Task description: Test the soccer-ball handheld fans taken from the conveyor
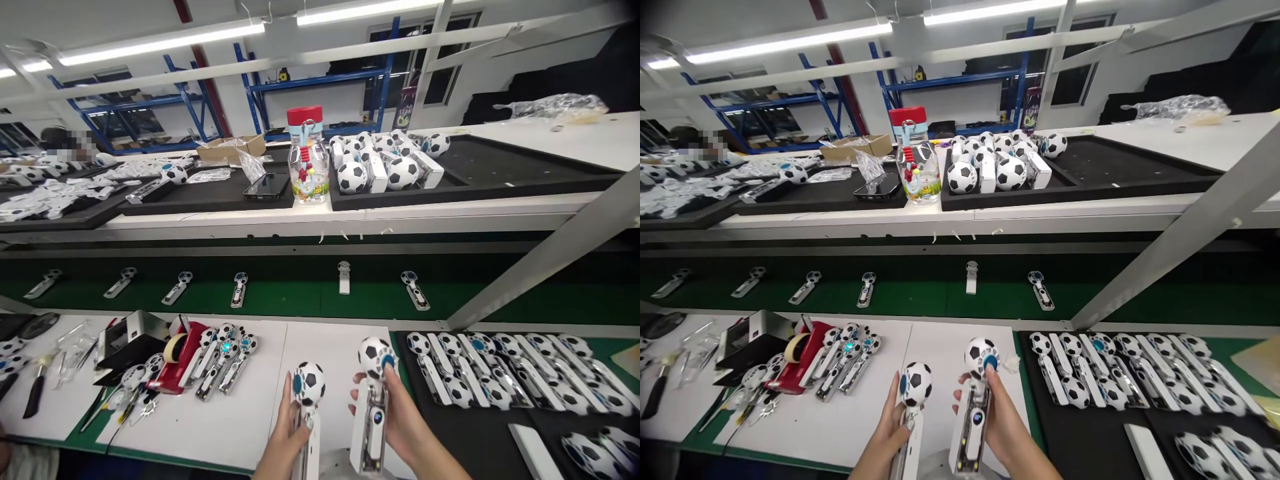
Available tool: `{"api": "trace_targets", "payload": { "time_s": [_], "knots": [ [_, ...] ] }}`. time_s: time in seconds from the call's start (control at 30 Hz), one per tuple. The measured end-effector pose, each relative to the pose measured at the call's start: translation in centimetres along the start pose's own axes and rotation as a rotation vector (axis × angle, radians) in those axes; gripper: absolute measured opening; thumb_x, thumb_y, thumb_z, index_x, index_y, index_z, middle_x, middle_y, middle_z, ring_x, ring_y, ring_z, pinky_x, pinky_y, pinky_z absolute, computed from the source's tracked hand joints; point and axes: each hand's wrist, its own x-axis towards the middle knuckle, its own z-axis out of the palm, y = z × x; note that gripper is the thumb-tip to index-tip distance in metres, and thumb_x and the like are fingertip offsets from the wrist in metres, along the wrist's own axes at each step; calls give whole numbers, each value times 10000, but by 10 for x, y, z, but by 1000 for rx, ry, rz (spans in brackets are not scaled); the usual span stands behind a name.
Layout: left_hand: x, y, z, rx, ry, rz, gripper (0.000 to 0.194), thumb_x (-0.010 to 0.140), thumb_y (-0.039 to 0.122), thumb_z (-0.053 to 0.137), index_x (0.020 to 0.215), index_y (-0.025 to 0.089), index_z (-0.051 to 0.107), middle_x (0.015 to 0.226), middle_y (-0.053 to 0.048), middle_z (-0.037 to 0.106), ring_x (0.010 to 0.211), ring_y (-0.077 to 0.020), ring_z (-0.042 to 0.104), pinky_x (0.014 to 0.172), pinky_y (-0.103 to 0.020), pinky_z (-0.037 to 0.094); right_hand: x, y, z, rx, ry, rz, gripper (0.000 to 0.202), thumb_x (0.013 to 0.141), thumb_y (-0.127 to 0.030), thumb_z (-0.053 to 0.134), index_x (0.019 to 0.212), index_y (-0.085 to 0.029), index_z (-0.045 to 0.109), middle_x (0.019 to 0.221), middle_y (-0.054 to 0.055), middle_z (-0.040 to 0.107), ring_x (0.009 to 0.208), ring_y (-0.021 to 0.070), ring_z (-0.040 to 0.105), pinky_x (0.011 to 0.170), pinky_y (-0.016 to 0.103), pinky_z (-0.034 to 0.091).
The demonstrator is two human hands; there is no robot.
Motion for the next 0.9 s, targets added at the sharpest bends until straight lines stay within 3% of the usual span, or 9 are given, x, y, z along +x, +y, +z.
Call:
{"api": "trace_targets", "payload": {
  "time_s": [0.07,0.17,0.3,0.4,0.5,0.67,0.9],
  "knots": [
    [-10,-6,-13,-140,-4,-59,964,600,456,754,1386,260,232,1321,-101,453,1251,-290,356,1020,-338,283,-6,18,-21,-16,-32,134,425,771,-522,588,1001,-165,587,988,90,631,906,258,604,855,417,445],
    [-28,-12,-32,-308,1,-201,680,586,358,786,1178,209,487,1208,-111,544,1116,-266,491,922,-302,372,-16,39,-41,-18,-99,213,520,720,-428,685,1156,-275,446,1120,82,585,994,303,581,791,400,450],
    [-46,-20,-40,-377,-86,-286,820,590,299,787,1262,238,322,964,-101,631,799,-238,618,696,-307,439,-24,47,-36,-69,-127,134,582,682,-344,715,1160,-311,384,1034,63,589,925,293,605,705,369,446],
    [-47,-14,-24,-387,-60,-277,810,677,275,703,1309,233,198,933,-88,615,674,-198,601,572,-279,429,-22,41,-19,-86,-145,84,495,686,-269,693,1099,-292,421,1020,41,573,913,258,598,783,423,446],
    [-41,8,5,-421,-22,-248,824,688,203,654,1325,292,139,927,-57,601,714,-187,592,572,-274,450,-16,31,-2,-115,-193,44,453,681,-206,675,1064,-263,442,981,29,573,870,213,589,831,461,441],
    [-35,52,45,-323,-139,-126,855,693,178,627,1351,299,93,894,-66,603,688,-226,620,591,-341,495,-13,15,20,-198,-361,2,378,722,-294,661,1025,-204,455,856,44,577,791,213,586,750,426,462],
    [-44,71,59,-303,-182,-51,838,734,166,617,1361,326,84,916,-57,593,707,-201,607,619,-314,486,-24,9,33,-225,-425,-40,377,752,-258,654,1033,-209,407,876,41,580,758,186,595,713,376,464]
  ]
}}
